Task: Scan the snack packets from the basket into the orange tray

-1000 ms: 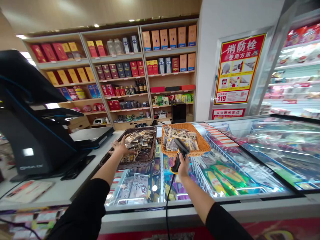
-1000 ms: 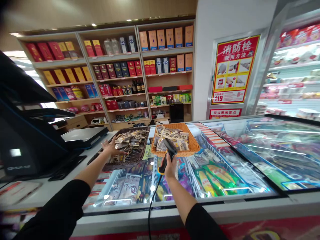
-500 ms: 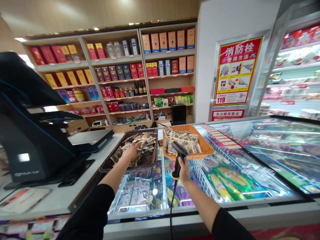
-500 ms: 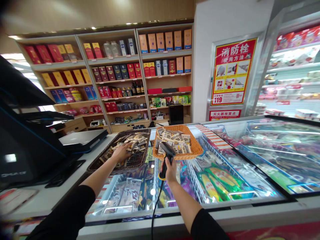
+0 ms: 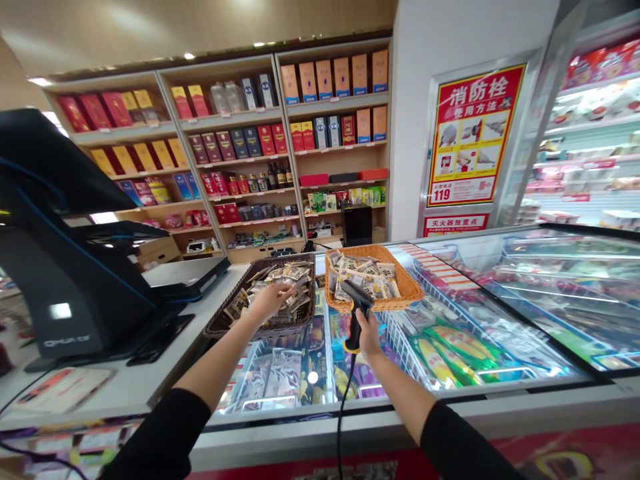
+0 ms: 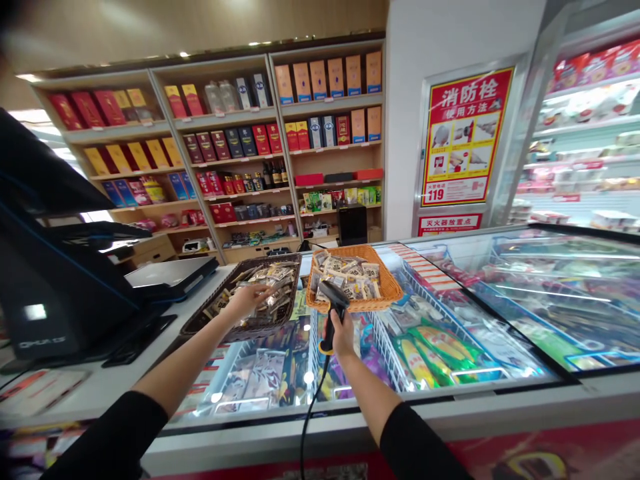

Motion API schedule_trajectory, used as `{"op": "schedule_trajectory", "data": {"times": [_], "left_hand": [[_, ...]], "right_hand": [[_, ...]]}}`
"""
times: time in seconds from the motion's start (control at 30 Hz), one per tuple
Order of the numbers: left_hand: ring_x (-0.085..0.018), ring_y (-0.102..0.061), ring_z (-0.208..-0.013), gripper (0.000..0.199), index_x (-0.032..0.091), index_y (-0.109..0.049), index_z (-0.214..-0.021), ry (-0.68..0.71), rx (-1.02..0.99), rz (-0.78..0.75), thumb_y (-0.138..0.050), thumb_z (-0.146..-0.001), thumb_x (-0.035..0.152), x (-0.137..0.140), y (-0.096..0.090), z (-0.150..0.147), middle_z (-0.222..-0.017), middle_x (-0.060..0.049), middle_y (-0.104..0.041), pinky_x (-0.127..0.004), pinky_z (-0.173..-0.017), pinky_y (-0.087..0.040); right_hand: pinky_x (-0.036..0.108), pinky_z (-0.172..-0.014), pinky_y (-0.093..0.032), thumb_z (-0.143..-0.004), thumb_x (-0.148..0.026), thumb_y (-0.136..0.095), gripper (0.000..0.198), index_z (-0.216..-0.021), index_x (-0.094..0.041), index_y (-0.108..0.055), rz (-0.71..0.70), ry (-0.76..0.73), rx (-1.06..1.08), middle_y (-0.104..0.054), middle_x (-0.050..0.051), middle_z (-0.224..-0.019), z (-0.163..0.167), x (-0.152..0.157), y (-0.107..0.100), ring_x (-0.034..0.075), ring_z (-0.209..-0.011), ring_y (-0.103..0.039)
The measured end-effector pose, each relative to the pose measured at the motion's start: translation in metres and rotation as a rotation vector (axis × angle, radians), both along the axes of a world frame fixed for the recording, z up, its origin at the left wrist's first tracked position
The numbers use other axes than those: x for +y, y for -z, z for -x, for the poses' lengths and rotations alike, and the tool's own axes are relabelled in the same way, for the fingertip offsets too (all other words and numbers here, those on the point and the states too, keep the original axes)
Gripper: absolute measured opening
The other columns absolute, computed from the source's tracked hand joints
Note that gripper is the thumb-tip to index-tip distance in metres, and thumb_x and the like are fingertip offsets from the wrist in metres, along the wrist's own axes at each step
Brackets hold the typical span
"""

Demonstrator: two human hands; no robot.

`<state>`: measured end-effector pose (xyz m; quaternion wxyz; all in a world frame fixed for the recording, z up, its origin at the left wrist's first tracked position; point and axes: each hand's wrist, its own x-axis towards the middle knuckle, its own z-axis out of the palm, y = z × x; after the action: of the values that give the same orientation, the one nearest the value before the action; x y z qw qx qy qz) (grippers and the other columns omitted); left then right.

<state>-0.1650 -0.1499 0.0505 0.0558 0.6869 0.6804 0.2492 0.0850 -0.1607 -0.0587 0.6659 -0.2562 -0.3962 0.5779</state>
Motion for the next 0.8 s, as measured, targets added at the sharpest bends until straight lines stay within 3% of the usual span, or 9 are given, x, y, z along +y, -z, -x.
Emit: {"op": "schedule_trajectory", "data": {"times": [0.13, 0.23, 0.33, 0.53, 0.7, 0.8], "left_hand": [[-0.021, -0.064, -0.07, 0.04, 0.018, -0.071, -0.09, -0.093, -0.436, -0.163, -0.073, -0.059, 0.042, 0.02, -0.002, -0.002, -0.076, -0.005, -0.07, -0.026, -0.062, -0.044], [-0.017, -0.061, -0.065, 0.044, 0.014, -0.07, -0.078, -0.184, -0.806, -0.227, -0.076, -0.052, 0.048, 0.034, 0.0, -0.013, -0.073, -0.006, -0.068, -0.024, -0.058, -0.043], [-0.015, -0.061, -0.065, 0.053, 0.014, -0.068, -0.079, -0.135, -1.082, -0.236, -0.074, -0.049, 0.058, 0.046, 0.01, -0.032, -0.076, -0.006, -0.068, -0.023, -0.057, -0.045], [-0.016, -0.063, -0.064, 0.052, 0.016, -0.068, -0.079, 0.065, -1.002, -0.042, -0.075, -0.05, 0.059, 0.054, 0.039, -0.057, -0.073, -0.005, -0.068, -0.025, -0.056, -0.048], [-0.013, -0.062, -0.064, 0.055, 0.016, -0.066, -0.093, -0.086, -1.224, -0.302, -0.076, -0.052, 0.052, 0.052, 0.039, -0.049, -0.079, -0.003, -0.069, -0.021, -0.052, -0.044], [-0.013, -0.063, -0.067, 0.054, 0.016, -0.066, -0.097, -0.109, -1.294, -0.344, -0.077, -0.052, 0.046, 0.05, 0.038, -0.046, -0.084, -0.004, -0.07, -0.02, -0.053, -0.044]], "right_hand": [[0.025, -0.035, -0.034, -0.075, -0.054, -0.062, 0.035, -0.078, -0.023, -0.045, -0.008, -0.008, 0.006, -0.053, -0.006, -0.05, 0.001, 0.001, 0.0, 0.012, -0.033, -0.044], [0.024, -0.035, -0.035, -0.075, -0.054, -0.062, 0.035, -0.079, -0.023, -0.045, -0.021, -0.006, -0.002, -0.052, -0.006, -0.05, 0.001, 0.0, -0.001, 0.011, -0.033, -0.044], [0.022, -0.036, -0.035, -0.078, -0.053, -0.06, 0.035, -0.076, -0.022, -0.043, -0.072, 0.008, -0.05, -0.051, -0.007, -0.05, 0.0, -0.002, -0.003, 0.009, -0.034, -0.044], [0.021, -0.036, -0.033, -0.08, -0.047, -0.06, 0.029, -0.075, -0.021, -0.049, -0.202, -0.039, -0.284, -0.052, -0.006, -0.049, -0.004, -0.007, -0.003, 0.009, -0.033, -0.044], [0.022, -0.035, -0.034, -0.08, -0.04, -0.061, 0.021, -0.077, -0.02, -0.055, -0.221, -0.097, -0.446, -0.052, -0.006, -0.045, -0.003, -0.013, -0.006, 0.011, -0.031, -0.044], [0.023, -0.037, -0.035, -0.082, -0.037, -0.059, 0.017, -0.079, -0.02, -0.056, -0.234, -0.1, -0.506, -0.05, -0.006, -0.043, -0.003, -0.016, -0.008, 0.012, -0.032, -0.045]]}}
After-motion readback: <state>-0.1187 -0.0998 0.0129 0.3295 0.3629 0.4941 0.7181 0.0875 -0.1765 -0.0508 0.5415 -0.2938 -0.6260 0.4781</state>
